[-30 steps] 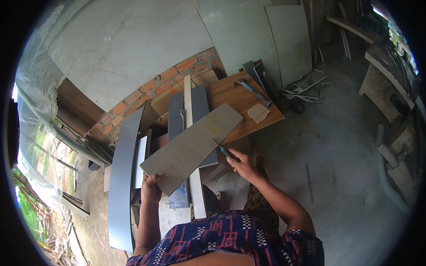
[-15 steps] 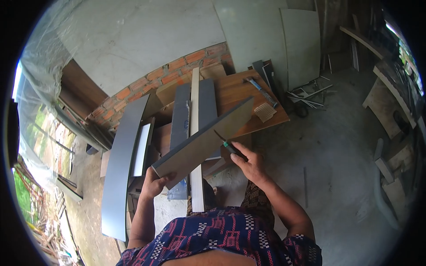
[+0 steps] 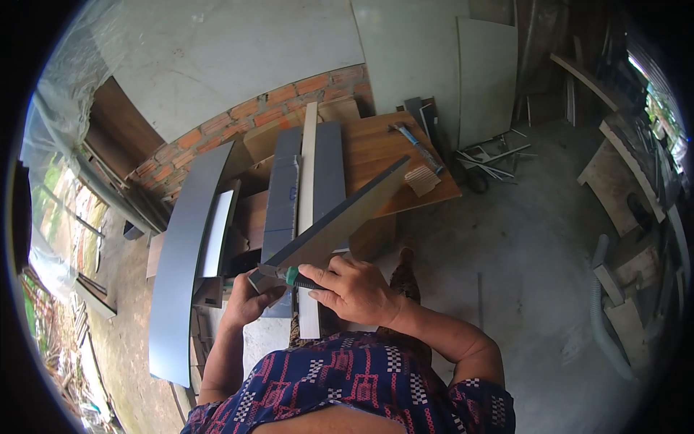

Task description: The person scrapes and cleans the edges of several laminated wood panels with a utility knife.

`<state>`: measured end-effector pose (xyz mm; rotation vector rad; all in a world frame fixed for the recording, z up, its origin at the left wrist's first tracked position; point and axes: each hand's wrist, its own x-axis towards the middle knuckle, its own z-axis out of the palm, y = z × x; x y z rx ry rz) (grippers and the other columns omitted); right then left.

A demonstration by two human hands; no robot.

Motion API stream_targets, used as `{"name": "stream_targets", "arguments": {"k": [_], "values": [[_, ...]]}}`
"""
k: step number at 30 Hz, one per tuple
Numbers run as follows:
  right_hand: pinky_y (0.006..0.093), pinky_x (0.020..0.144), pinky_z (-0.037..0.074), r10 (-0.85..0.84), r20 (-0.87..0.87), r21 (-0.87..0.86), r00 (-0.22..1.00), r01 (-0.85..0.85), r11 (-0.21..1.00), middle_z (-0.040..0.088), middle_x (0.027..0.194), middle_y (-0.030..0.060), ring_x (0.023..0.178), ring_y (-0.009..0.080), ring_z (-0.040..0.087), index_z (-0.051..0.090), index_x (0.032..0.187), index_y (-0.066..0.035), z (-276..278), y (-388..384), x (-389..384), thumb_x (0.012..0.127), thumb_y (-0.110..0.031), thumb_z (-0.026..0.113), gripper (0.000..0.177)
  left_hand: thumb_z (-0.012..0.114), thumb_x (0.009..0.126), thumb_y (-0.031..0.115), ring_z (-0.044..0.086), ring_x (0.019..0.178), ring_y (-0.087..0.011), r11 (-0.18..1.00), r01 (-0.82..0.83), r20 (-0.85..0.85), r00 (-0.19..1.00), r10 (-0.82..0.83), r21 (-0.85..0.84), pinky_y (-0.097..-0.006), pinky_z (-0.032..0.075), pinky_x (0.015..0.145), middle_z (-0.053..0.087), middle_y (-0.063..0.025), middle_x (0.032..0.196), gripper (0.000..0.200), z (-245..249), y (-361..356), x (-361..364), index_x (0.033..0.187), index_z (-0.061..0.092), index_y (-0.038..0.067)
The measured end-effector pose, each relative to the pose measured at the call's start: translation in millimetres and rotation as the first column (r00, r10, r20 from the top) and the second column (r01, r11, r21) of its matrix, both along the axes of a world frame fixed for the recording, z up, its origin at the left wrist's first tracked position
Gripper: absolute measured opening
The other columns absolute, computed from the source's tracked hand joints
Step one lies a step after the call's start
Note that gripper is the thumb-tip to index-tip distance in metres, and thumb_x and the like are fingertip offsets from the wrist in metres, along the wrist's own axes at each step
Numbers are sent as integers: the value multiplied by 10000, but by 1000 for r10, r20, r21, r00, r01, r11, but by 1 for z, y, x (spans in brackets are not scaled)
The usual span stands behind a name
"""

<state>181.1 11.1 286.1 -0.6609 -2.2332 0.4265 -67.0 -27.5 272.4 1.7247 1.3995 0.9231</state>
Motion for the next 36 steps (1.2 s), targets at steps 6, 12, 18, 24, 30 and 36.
{"name": "stream_targets", "arguments": {"k": [6,12,18,24,30,36], "values": [[360,605,486,-156,56,-101,986,161,982,555,746,88,673,261,588,599,1148,-167,-13,32,23,783,-254,660,380,729,741,187,646,793,-248,997,-44,-54,998,40,-61,-331,494,714,657,-150,852,358,-7,-3,-6,1028,616,6],[338,673,478,-333,69,-121,940,339,933,610,830,106,746,257,604,593,1146,-109,-36,88,57,784,-184,657,375,726,755,171,634,792,-212,990,-71,64,995,79,-118,-318,494,717,655,-141,850,337,-11,-6,-6,1013,615,-16],[277,640,470,-508,-197,-430,839,392,814,613,788,34,689,124,569,556,1169,-11,-116,192,120,812,-193,657,413,725,748,175,648,808,-246,987,-106,-1,994,106,-120,-331,498,734,656,-155,862,335,-15,-9,-6,1020,622,10],[254,425,381,-615,-375,-877,694,-48,479,497,640,-4,518,100,492,569,1045,-12,-127,145,95,812,-210,664,321,724,754,166,634,796,-213,983,-95,70,992,107,-159,-314,495,720,655,-123,866,318,-32,-12,-11,1006,617,4],[334,538,483,-571,-494,-848,656,-508,149,625,896,80,810,241,634,588,985,-52,-169,91,48,863,-322,579,296,664,759,80,586,834,-121,981,-89,195,973,122,-173,-278,485,738,646,-91,909,309,-35,-23,-3,1045,582,-6],[359,575,481,-520,-599,-745,609,-662,83,616,936,79,903,301,609,593,926,-58,-168,87,24,856,-337,583,287,702,771,85,559,955,-158,953,-40,532,822,201,-299,-305,454,851,607,-92,1021,398,-53,-32,9,1121,542,-15]]}}
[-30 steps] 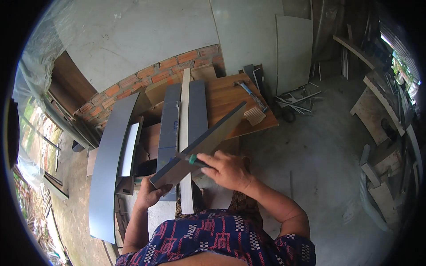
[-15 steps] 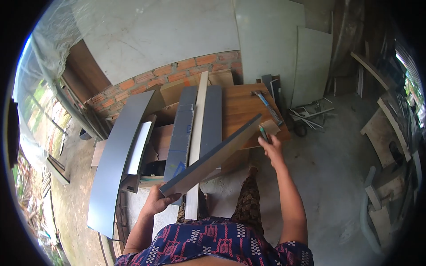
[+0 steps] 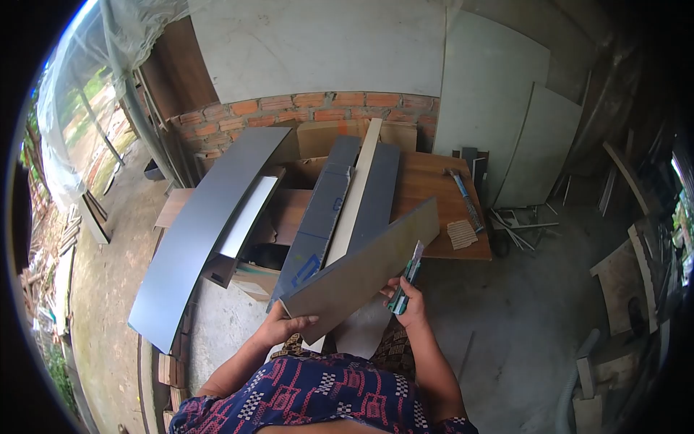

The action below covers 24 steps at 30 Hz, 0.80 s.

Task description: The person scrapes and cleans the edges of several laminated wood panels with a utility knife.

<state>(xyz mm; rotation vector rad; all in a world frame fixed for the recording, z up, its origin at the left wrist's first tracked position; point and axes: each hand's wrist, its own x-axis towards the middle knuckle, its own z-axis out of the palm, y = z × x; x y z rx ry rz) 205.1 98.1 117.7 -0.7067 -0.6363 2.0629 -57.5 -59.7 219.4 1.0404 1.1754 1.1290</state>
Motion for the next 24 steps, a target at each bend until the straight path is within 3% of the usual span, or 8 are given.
{"name": "stream_targets", "arguments": {"k": [7,13,16,19,22,24], "values": [[367,528,490,-124,98,-5,987,125,992,606,857,60,680,218,587,572,891,-83,6,3,-12,845,-284,609,209,701,767,124,570,961,-185,973,-211,285,931,229,-93,-325,464,850,591,-89,1002,424,-13,-11,7,1120,513,-20],[356,471,511,-141,225,43,964,135,990,606,839,60,575,167,558,564,917,-82,30,2,-28,837,-242,620,187,682,745,137,561,997,-217,988,-98,384,913,136,-118,-336,454,876,544,-123,1121,589,-49,-19,-10,1240,399,-12],[358,466,510,-140,279,89,950,120,989,603,830,59,573,161,557,567,930,-69,45,16,-41,827,-246,631,214,670,752,156,591,933,-233,971,-206,489,839,240,-124,-354,506,789,556,-134,1091,581,-47,-28,-2,1239,405,-19],[348,454,507,-125,306,146,944,83,986,594,809,57,567,159,556,584,927,-54,57,34,-59,814,-268,643,249,660,762,162,606,885,-251,969,-139,552,801,232,-207,-372,548,662,563,-137,1059,541,-57,-30,-2,1218,430,-16],[340,442,497,-62,362,149,930,8,989,581,772,53,564,157,555,605,903,-38,51,62,-71,798,-283,655,271,655,776,163,612,852,-265,959,-173,599,751,276,-225,-378,557,578,566,-139,1035,508,-59,-22,7,1199,436,-13],[334,437,489,-62,394,165,917,-5,986,579,750,46,565,155,552,602,905,-34,51,76,-80,792,-289,663,286,650,790,169,615,826,-268,965,-129,663,705,252,-230,-376,556,586,566,-141,1036,487,-70,-13,9,1191,443,-15]]}}
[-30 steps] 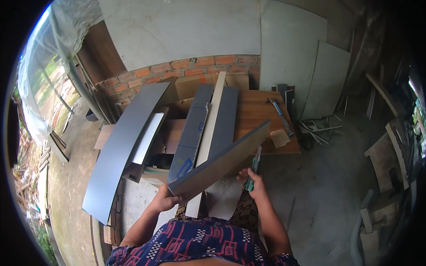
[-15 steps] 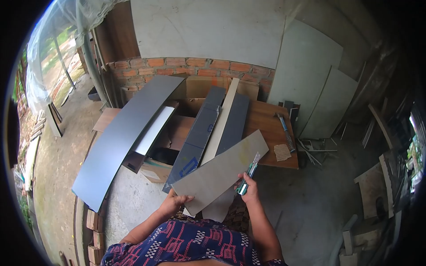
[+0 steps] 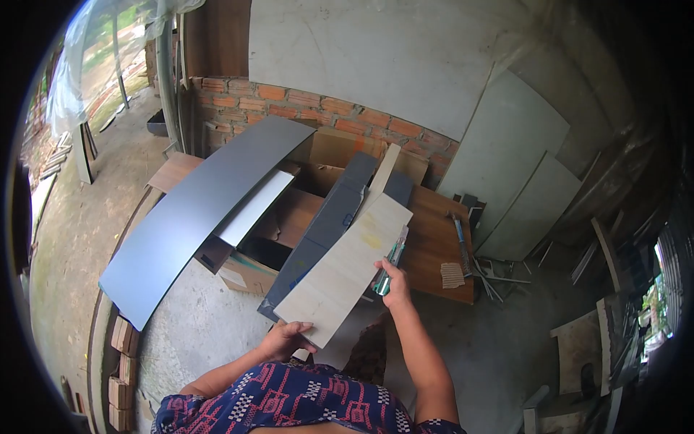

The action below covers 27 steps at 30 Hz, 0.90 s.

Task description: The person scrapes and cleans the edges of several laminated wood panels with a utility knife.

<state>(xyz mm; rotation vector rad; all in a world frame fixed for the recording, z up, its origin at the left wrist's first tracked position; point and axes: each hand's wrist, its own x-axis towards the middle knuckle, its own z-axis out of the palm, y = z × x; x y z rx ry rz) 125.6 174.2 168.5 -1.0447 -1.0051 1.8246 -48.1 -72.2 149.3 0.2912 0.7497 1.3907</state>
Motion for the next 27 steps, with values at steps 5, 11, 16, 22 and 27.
{"name": "stream_targets", "arguments": {"k": [5,11,16,22,27], "values": [[335,475,471,1,145,-3,989,-1,1000,551,700,14,568,153,530,626,814,-68,0,31,-8,804,-314,647,248,631,831,210,622,786,-258,998,43,85,996,-40,-35,-355,560,605,576,-142,1023,444,-14,29,12,1174,471,-20],[321,468,459,93,341,85,936,-129,988,563,723,20,603,130,534,613,849,-54,3,69,1,790,-302,669,261,583,873,291,579,941,-236,993,73,81,995,-65,-95,-374,536,714,536,-106,1119,443,-5,78,36,1229,464,56],[298,478,445,6,485,190,874,-112,975,584,765,22,679,122,547,613,909,-52,3,53,12,774,-303,683,293,460,923,408,571,961,-310,973,135,68,990,-125,-185,-408,514,792,530,-184,1129,465,-38,138,48,1243,445,70],[328,563,459,48,516,92,855,-112,989,634,931,55,818,183,593,612,997,-53,-15,23,30,770,-286,688,334,320,929,540,568,934,-409,881,330,129,944,-304,-338,-493,490,812,518,-275,1087,647,-28,173,42,1281,347,-2],[321,572,469,0,409,85,913,-39,996,638,962,81,885,215,618,593,1017,-30,-16,-2,43,786,-302,683,368,331,919,550,576,941,-377,836,426,116,904,-412,-345,-492,486,813,540,-242,1071,668,-41,190,49,1232,399,-37]]}}
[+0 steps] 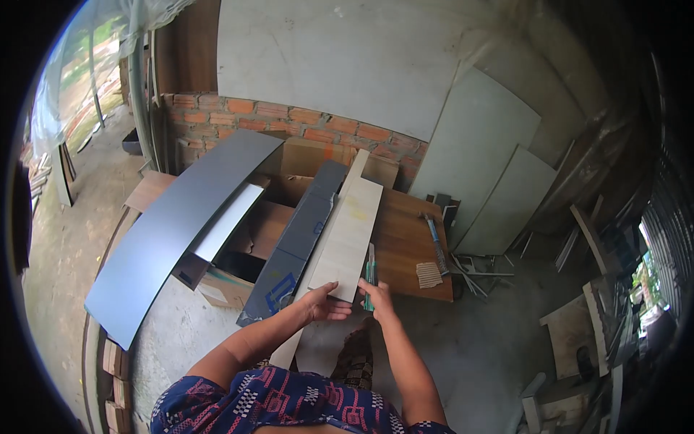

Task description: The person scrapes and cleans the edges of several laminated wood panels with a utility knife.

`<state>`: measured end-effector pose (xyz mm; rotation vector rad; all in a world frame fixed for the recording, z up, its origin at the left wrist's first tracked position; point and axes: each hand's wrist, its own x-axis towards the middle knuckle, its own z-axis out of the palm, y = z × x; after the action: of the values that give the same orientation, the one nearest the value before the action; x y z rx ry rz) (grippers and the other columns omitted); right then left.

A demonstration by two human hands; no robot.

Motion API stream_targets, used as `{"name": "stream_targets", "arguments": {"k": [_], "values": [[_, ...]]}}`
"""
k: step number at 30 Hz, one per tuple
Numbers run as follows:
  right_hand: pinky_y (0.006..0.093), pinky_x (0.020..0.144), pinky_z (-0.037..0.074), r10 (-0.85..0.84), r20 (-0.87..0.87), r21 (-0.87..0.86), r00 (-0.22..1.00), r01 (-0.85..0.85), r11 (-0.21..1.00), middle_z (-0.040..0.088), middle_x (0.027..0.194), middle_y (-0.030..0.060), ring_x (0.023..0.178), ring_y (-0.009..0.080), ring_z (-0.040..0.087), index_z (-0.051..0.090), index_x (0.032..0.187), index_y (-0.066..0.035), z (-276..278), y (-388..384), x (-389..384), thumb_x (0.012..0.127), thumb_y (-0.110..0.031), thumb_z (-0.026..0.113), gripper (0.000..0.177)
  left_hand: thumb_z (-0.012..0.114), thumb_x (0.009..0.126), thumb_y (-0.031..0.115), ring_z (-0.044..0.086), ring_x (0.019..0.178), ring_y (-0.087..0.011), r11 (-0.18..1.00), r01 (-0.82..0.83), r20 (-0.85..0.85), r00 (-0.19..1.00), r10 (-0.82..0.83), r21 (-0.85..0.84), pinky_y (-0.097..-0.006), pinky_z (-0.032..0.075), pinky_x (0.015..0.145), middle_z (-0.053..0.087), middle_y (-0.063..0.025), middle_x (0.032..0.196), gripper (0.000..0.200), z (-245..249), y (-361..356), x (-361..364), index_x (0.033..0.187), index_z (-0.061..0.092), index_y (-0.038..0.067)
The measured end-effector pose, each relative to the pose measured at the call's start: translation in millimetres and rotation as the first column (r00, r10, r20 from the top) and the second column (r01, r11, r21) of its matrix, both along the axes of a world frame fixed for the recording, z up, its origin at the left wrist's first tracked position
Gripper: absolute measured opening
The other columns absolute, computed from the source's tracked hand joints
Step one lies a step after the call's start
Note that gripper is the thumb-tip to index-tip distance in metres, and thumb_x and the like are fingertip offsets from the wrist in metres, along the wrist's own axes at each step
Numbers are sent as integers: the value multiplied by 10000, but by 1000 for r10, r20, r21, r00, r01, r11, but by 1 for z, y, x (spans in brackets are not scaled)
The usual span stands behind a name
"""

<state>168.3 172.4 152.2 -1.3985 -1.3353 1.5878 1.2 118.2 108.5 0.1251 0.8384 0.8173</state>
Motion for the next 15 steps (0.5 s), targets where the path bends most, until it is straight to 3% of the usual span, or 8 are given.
{"name": "stream_targets", "arguments": {"k": [2,3,6,8,10,11,14,15], "values": [[317,569,473,-12,-76,-32,997,9,999,640,962,91,890,223,628,581,1030,-19,-3,-13,4,792,-306,679,386,350,913,549,576,957,-356,999,31,7,999,-32,43,-483,485,816,547,-222,1075,665,-19,1,-11,1199,436,-44],[316,560,481,-30,-127,-48,991,25,999,646,953,115,860,235,646,571,1030,-16,-11,-17,11,821,-298,649,359,397,905,524,610,873,-329,996,82,16,996,-83,46,-463,513,758,592,-187,1017,628,-16,-5,-17,1148,482,-48],[313,556,483,-93,-315,-116,945,59,992,653,917,129,732,215,653,575,996,-16,-25,-36,36,838,-266,625,300,445,890,519,637,746,-313,928,314,-293,923,-249,200,-424,543,639,630,-167,940,598,-2,-33,-16,1116,512,-31],[325,557,488,-160,-392,-146,906,110,983,656,907,131,677,221,653,573,970,-29,-51,-52,60,859,-266,599,263,520,847,537,651,675,-248,843,401,-490,849,-195,359,-348,533,498,646,-134,873,572,52,-60,-14,1036,573,0],[331,552,487,-189,-445,-221,875,97,970,657,909,128,692,220,650,574,967,-39,-78,-67,74,870,-285,582,265,526,849,531,642,738,-191,747,454,-559,818,-135,486,-312,526,567,649,-116,876,558,95,-68,-10,1041,581,10],[334,550,486,-213,-470,-248,857,104,963,657,911,127,699,220,648,574,965,-43,-89,-75,81,876,-294,574,266,534,854,513,626,757,-169,766,438,-547,826,-136,471,-292,514,612,646,-96,870,534,92,-70,-12,1038,582,14],[344,578,481,-326,-438,-396,838,146,907,641,814,103,652,206,600,568,928,-57,-125,-119,101,897,-324,530,272,579,849,446,589,857,-149,527,351,-388,921,-42,774,-268,489,694,620,-78,907,484,188,-92,-4,1014,571,-9],[343,598,478,-344,-396,-453,852,145,880,634,810,99,663,205,594,564,926,-56,-134,-136,103,900,-323,526,271,608,830,425,576,887,-144,325,331,-325,943,-74,886,-276,485,711,611,-89,923,482,209,-96,-1,1014,560,-19]]}}
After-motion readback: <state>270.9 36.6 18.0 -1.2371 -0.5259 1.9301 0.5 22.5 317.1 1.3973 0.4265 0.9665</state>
